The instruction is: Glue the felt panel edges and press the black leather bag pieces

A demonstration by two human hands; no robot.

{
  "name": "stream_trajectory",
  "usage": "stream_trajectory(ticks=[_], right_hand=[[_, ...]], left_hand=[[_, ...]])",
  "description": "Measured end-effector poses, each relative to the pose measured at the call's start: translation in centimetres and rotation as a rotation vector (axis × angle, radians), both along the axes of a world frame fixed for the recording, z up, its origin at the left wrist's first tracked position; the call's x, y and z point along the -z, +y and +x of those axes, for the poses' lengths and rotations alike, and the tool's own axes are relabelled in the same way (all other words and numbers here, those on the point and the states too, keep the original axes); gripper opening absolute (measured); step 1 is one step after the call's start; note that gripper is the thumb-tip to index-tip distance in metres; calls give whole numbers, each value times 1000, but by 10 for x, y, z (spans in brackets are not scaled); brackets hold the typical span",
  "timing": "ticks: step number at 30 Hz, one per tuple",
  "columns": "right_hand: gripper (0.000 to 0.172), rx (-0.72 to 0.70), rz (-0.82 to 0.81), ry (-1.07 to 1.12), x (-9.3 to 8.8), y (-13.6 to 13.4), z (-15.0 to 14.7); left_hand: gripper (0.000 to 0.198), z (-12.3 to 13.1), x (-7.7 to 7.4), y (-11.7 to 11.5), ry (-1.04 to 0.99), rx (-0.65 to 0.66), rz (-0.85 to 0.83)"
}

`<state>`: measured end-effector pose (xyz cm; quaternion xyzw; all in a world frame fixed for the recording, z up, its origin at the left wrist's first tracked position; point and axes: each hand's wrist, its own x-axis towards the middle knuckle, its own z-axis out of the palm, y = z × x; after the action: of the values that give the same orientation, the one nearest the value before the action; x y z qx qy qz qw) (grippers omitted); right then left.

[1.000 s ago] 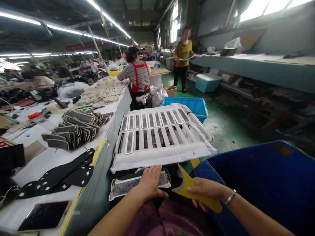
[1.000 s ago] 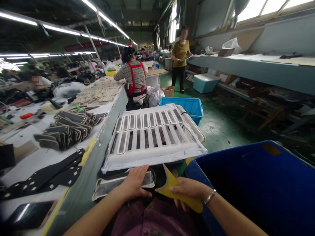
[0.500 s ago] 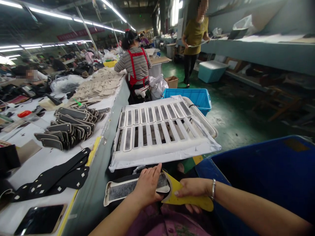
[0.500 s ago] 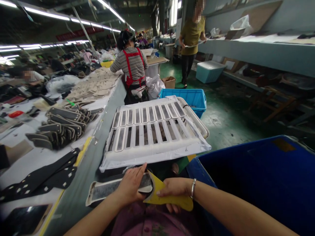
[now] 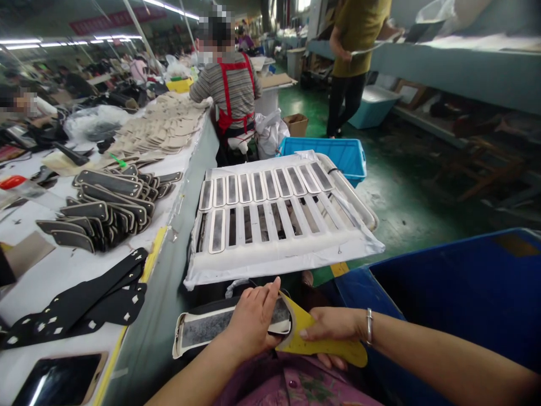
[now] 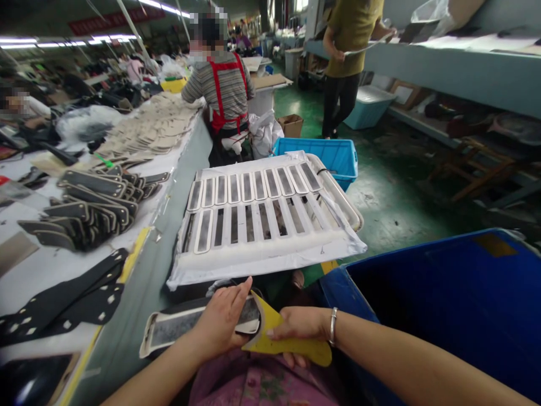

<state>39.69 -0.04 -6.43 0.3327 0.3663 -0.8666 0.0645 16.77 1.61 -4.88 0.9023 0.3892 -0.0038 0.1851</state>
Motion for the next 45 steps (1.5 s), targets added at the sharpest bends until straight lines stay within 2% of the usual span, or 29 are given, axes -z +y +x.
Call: stream_trajectory(ticks=[7,16,25,32,35,38,39,40,43,45], right_hand=[[49,7,-15,79,1,4,-4],[54,113,-1,59,7,-5,-13],[52,319,67,-46,0,-22,-31],[58,517,192,-119,3,-37,-65],[59,508,215,-148,-4,-41,-67],[55,405,169,-220,-28,-48,-51],[54,458,180,-233,-37,-52,-44],[51,582,210,-225,-46,-56,-38],[38,1190,342,-77,-61,-60,-35],[33,1507,412,31,-58,-55,-47]], left_hand=[[105,2,0,-2,47,44,0],[109,-15,2,5,-3,131,-65],[117,-18,6,2,-86,108,-51],[115,-22,7,2,-154,101,14],[114,-23,3,0,-143,61,25],[109,-22,-2,-3,-72,-17,-3],[107,-21,-3,-5,-38,-42,-14],[105,-21,-5,-6,-4,-56,-22],[96,-22,-7,-11,66,-29,-6],[87,-23,-5,-14,71,3,36]])
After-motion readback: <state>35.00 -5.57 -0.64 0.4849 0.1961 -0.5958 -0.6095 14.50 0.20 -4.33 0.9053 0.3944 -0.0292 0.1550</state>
